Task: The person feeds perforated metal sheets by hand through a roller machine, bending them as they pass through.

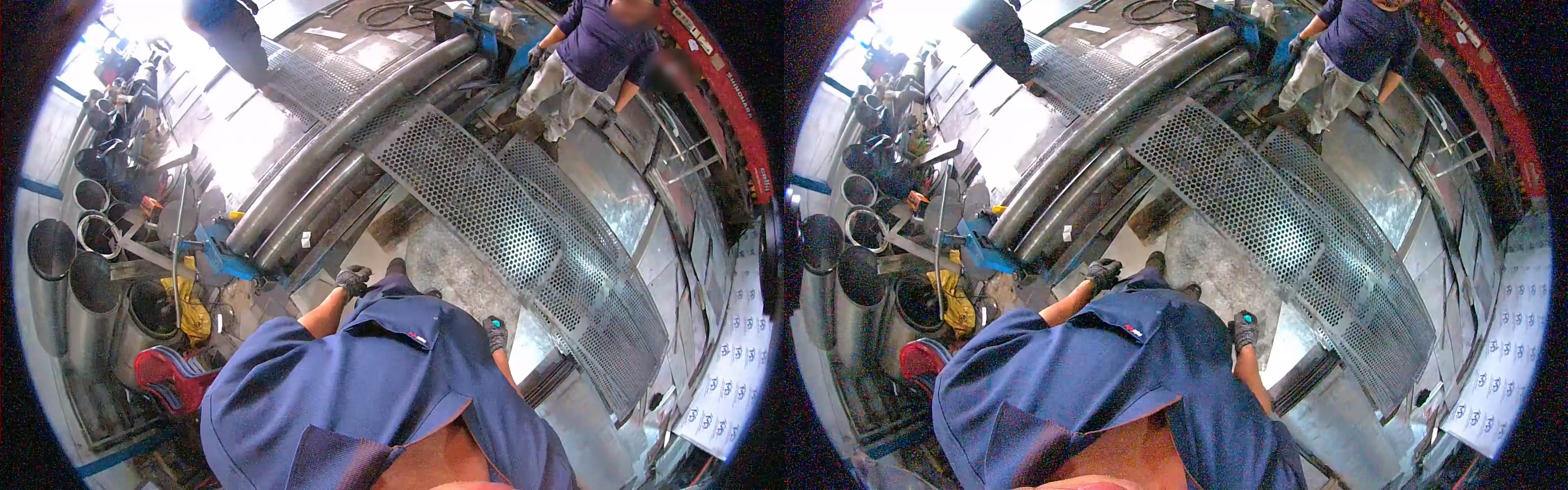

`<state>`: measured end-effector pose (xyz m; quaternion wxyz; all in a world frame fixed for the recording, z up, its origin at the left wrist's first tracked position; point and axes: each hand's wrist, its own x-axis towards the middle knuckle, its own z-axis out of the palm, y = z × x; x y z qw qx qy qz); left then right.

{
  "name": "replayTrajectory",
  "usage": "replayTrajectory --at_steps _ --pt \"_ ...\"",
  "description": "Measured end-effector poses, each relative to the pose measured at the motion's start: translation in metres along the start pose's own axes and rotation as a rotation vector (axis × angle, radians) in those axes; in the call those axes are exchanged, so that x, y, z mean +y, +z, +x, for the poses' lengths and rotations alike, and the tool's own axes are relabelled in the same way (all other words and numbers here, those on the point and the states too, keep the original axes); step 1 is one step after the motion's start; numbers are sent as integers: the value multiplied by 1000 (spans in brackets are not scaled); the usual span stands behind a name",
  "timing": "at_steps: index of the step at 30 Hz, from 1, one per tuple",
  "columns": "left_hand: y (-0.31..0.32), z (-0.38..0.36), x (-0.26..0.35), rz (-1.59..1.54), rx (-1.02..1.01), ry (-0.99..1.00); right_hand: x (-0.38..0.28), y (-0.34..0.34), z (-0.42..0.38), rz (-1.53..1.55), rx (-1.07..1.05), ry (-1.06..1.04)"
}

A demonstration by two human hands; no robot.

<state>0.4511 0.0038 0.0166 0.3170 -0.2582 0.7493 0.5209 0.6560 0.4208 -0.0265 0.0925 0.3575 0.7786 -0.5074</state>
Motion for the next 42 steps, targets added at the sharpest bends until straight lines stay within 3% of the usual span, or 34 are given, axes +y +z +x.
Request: replayTrajectory --at_steps 2,5,6,7,9,11,12,15,16,18,22,23,25,26,27,29,30,31,33,34,38,40,42 --pt "3 -1 -2 45 2 12 -15 -4 -4 232 62 133" --pt "11 -3 -2 188 79 105 15 -5 13 574 -124 227" --pt "13 -4 -4 90 76 89 16 -7 13 720 -166 284" --pt "15 -4 -6 -5 71 72 17 -5 11 746 -62 311" --pt "16 -5 -7 54 56 65 -35 -19 -16 435 66 310" --pt "23 -23 11 157 69 51 -63 -39 -26 442 26 398" --pt "24 -17 8 190 50 59 -62 -41 -31 431 -36 463" --pt "26 -15 0 188 -29 107 -18 -27 -19 331 -56 275" --pt "29 -18 3 211 -40 112 -12 -25 -17 441 -66 428" --pt "30 -10 -1 197 -34 17 -8 -26 -21 474 -41 465" --pt "32 8 -8 92 -51 77 26 -14 -15 623 -61 460" --pt "32 8 -5 102 -51 78 24 -18 -12 725 -103 635" --pt "33 6 8 427 -73 160 21 -16 -18 642 -57 564" --pt "35 1 15 435 -75 160 20 -15 -20 551 -10 491" --pt "41 -12 25 289 -57 71 23 -16 -10 501 -119 530" --pt "48 -20 32 111 -37 -15 20 -20 -8 510 -106 534" --pt "46 -14 24 182 -68 94 17 -21 -11 513 -96 532" --pt "43 2 12 331 -104 325 15 -20 -15 525 -29 522" --pt "42 14 1 357 -133 436 14 -23 -10 486 -57 550" --pt "52 -9 17 74 -29 -52 14 -24 -6 439 -100 568" --pt "50 -8 7 49 -107 -84 9 -28 -9 454 -50 524" --pt "51 -1 -4 322 -61 39 7 -31 -11 473 -34 525" --pt "54 -6 -6 254 -54 8 20 -24 -3 462 -55 518"
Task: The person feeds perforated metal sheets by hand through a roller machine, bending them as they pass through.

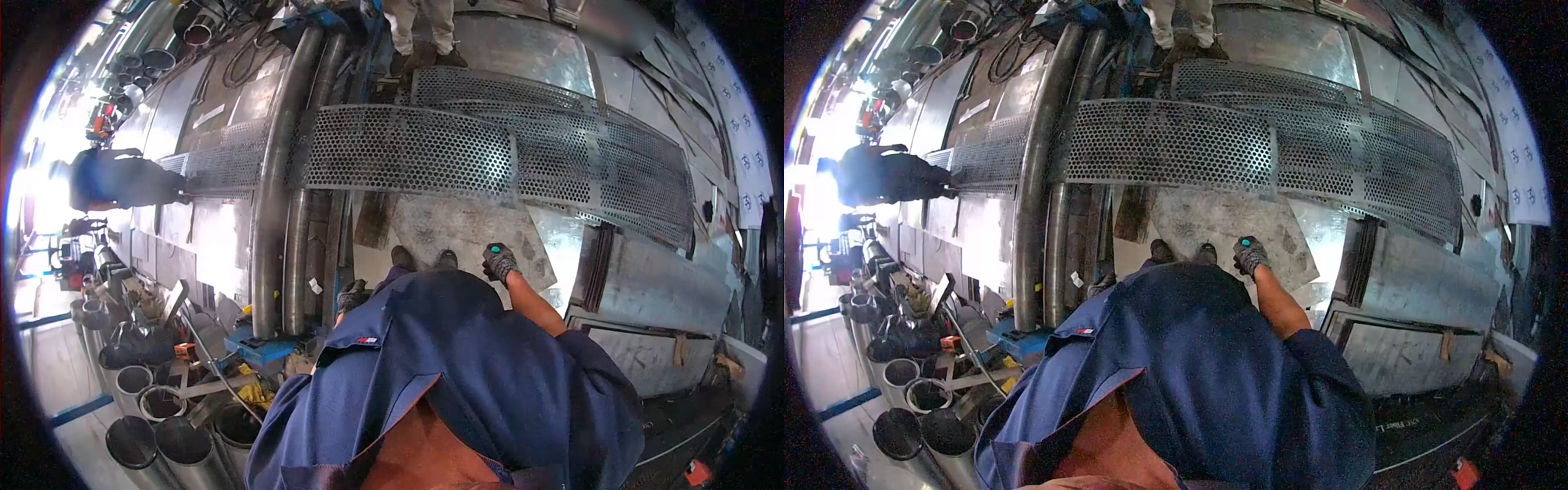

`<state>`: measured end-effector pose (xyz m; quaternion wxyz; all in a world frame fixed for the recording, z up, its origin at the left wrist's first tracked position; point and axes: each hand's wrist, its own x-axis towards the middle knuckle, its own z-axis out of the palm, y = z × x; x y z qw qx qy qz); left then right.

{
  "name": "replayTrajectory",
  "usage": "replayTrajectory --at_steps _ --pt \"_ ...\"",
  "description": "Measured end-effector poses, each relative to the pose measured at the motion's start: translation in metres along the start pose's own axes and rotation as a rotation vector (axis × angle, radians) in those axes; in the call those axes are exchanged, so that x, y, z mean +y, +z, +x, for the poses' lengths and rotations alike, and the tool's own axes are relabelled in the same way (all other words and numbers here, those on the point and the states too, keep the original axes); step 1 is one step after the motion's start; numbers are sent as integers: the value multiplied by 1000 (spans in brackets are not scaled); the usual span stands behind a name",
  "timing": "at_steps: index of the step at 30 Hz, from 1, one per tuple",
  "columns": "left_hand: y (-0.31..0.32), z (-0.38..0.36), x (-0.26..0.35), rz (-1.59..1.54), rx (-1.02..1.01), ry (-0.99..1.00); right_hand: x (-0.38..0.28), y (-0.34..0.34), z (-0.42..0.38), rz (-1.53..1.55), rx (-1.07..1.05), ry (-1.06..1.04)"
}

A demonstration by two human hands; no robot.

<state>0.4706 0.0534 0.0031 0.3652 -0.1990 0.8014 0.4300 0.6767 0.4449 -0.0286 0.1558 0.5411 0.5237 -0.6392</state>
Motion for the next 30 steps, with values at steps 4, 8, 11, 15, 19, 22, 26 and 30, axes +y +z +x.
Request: replayTrajectory --at_steps 4,8,11,15,19,22,26,30 --pt "-11 25 -46 816 19 661 9 -2 19 -18 -33 57" --pt "13 8 -25 -230 51 -125 10 -13 16 -16 -100 1" --pt "20 13 -36 114 41 105 -1 -15 4 -19 -54 -33" --pt "30 16 -42 -43 6 211 8 -23 15 36 -60 17" --pt "47 -5 -21 -140 22 58 10 -32 18 -3 -78 -76" --pt "59 -32 9 -90 52 25 29 -48 28 16 -90 -239" --pt "75 -29 5 -137 103 25 37 -65 58 -586 12 -740" --pt "91 -6 -16 -159 124 60 41 -72 61 -381 -19 -639"
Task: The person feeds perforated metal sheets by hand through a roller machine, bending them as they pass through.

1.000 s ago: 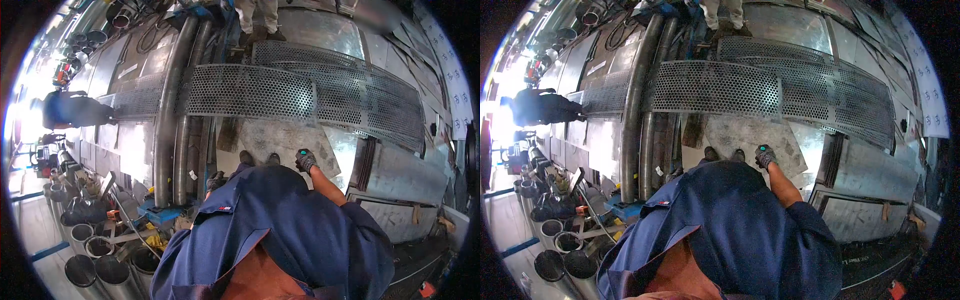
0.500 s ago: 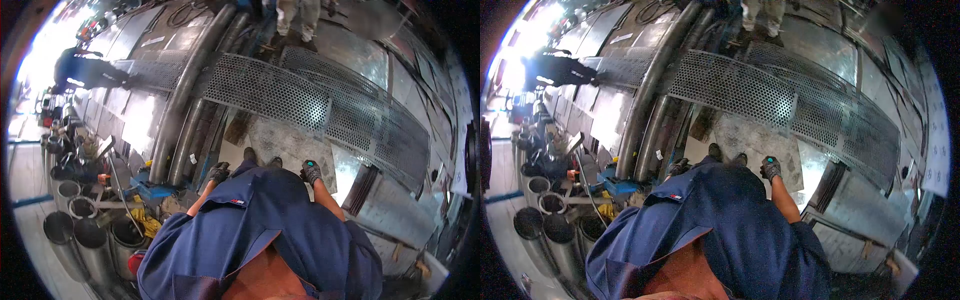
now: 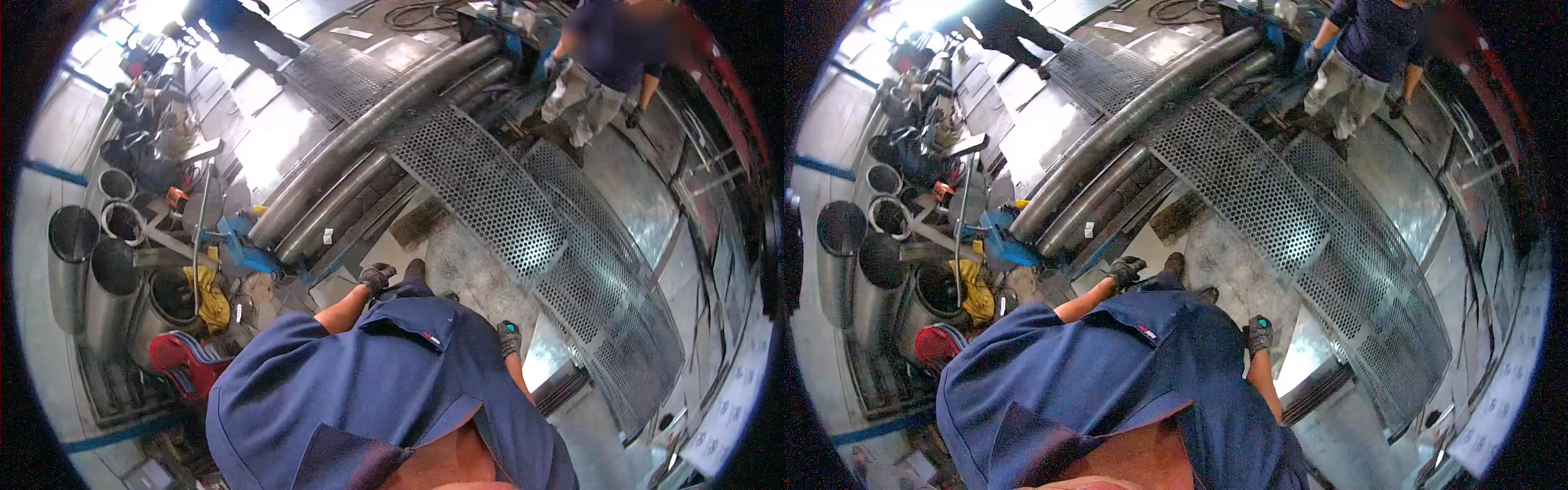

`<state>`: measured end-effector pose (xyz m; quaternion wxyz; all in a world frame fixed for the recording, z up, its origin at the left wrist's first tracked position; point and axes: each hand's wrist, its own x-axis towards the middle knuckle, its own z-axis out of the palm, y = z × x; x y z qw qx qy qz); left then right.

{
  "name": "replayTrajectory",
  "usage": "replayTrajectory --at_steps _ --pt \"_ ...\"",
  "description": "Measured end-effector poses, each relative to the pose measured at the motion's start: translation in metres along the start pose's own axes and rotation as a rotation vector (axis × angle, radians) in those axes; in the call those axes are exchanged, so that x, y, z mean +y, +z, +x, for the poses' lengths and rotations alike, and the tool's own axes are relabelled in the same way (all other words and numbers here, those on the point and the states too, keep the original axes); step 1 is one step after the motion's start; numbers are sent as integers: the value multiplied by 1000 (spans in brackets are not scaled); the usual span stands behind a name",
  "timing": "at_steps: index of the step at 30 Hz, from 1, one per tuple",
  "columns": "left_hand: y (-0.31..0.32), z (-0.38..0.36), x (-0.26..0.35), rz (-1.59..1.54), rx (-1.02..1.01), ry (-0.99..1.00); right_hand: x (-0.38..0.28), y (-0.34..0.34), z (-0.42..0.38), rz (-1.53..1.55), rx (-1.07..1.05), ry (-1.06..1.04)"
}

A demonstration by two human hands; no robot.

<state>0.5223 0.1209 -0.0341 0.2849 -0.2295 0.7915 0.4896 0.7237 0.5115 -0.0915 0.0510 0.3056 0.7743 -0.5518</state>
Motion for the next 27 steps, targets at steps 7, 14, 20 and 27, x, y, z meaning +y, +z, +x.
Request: replayTrajectory --at_steps 7,14,20,27 --pt "17 -11 0 137 38 13 -16 -24 18 -15 -118 150" --pt "30 -26 10 219 57 12 48 -27 33 189 -107 118" --pt "41 -18 -5 234 76 28 71 -31 41 -224 -98 12" --pt "49 -33 4 263 49 -16 131 -30 58 -407 -146 -152"
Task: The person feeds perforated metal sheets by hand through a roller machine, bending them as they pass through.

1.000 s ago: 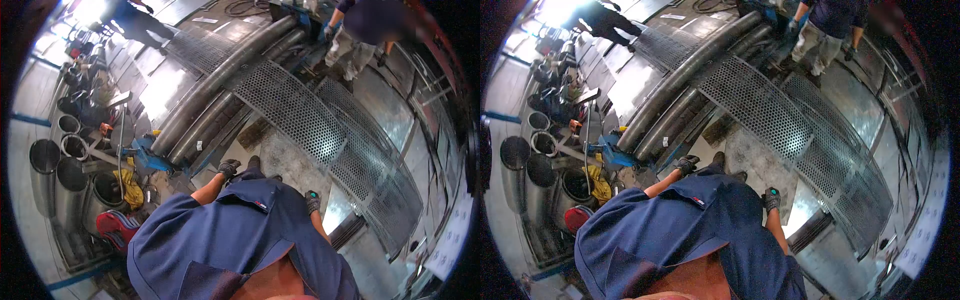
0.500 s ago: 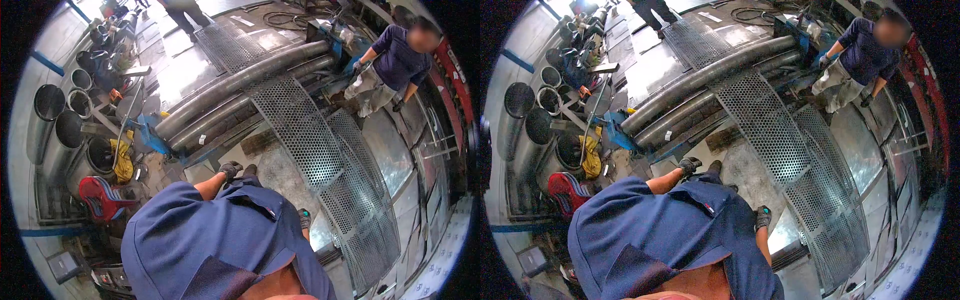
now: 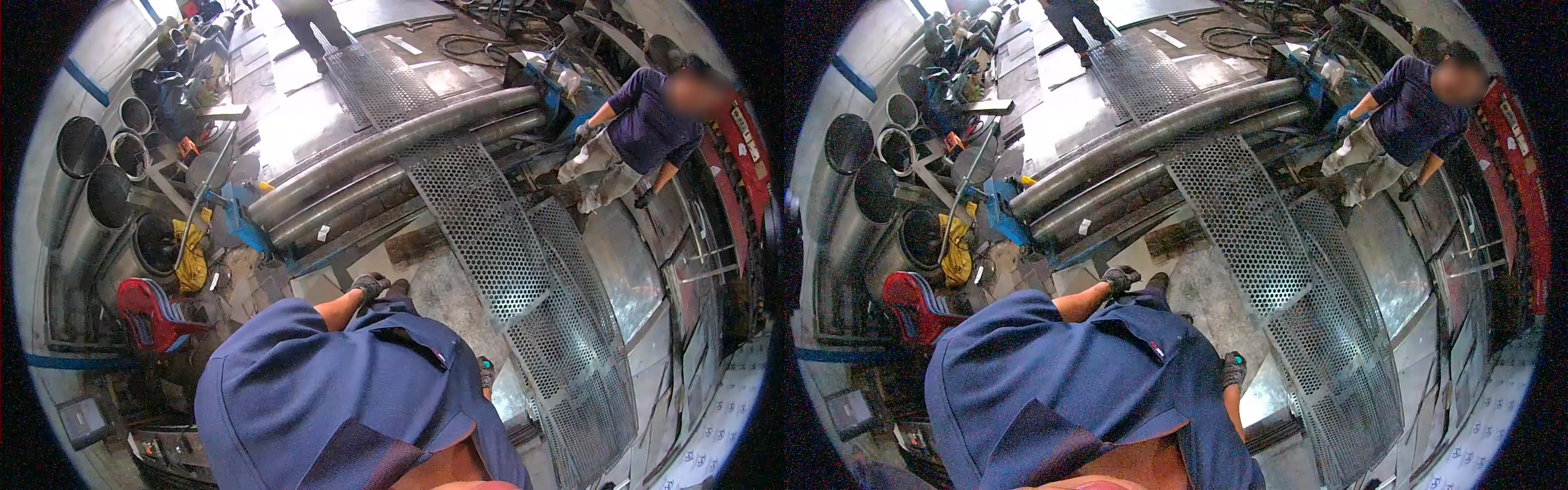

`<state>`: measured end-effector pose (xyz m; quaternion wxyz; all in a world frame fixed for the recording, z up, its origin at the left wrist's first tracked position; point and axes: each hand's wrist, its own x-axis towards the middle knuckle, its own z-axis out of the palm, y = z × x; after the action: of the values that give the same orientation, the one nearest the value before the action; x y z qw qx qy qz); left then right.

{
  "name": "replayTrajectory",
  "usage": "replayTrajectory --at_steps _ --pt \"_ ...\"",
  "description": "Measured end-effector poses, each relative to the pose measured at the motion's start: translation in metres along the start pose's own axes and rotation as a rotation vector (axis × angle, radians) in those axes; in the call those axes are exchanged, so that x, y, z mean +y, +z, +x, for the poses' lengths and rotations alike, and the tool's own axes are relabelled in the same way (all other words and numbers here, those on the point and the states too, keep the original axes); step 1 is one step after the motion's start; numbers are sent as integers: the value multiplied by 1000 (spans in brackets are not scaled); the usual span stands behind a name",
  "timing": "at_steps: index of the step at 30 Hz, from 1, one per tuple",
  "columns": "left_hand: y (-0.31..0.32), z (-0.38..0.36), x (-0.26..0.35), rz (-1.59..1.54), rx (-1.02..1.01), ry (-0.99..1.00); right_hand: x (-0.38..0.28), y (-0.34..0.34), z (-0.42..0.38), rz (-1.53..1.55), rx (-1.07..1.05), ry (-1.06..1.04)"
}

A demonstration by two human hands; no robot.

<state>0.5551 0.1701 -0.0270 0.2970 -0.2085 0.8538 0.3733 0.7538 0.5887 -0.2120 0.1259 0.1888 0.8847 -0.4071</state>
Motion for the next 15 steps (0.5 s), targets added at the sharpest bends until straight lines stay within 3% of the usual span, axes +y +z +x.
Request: replayTrajectory --at_steps 2,4,5,7,12,15 --pt "3 1 -3 16 11 26 -1 -3 -7 -187 -14 -95" --pt "10 5 -10 24 36 67 -32 -17 -29 541 169 126" --pt "13 10 -15 29 67 106 -31 -20 -29 540 172 128" --pt "25 28 -31 49 76 119 -12 -15 -21 60 31 14" --pt "17 -7 -5 64 69 69 -2 -9 -16 38 35 43" --pt "32 23 -34 -23 40 110 -2 -10 -24 166 75 53"
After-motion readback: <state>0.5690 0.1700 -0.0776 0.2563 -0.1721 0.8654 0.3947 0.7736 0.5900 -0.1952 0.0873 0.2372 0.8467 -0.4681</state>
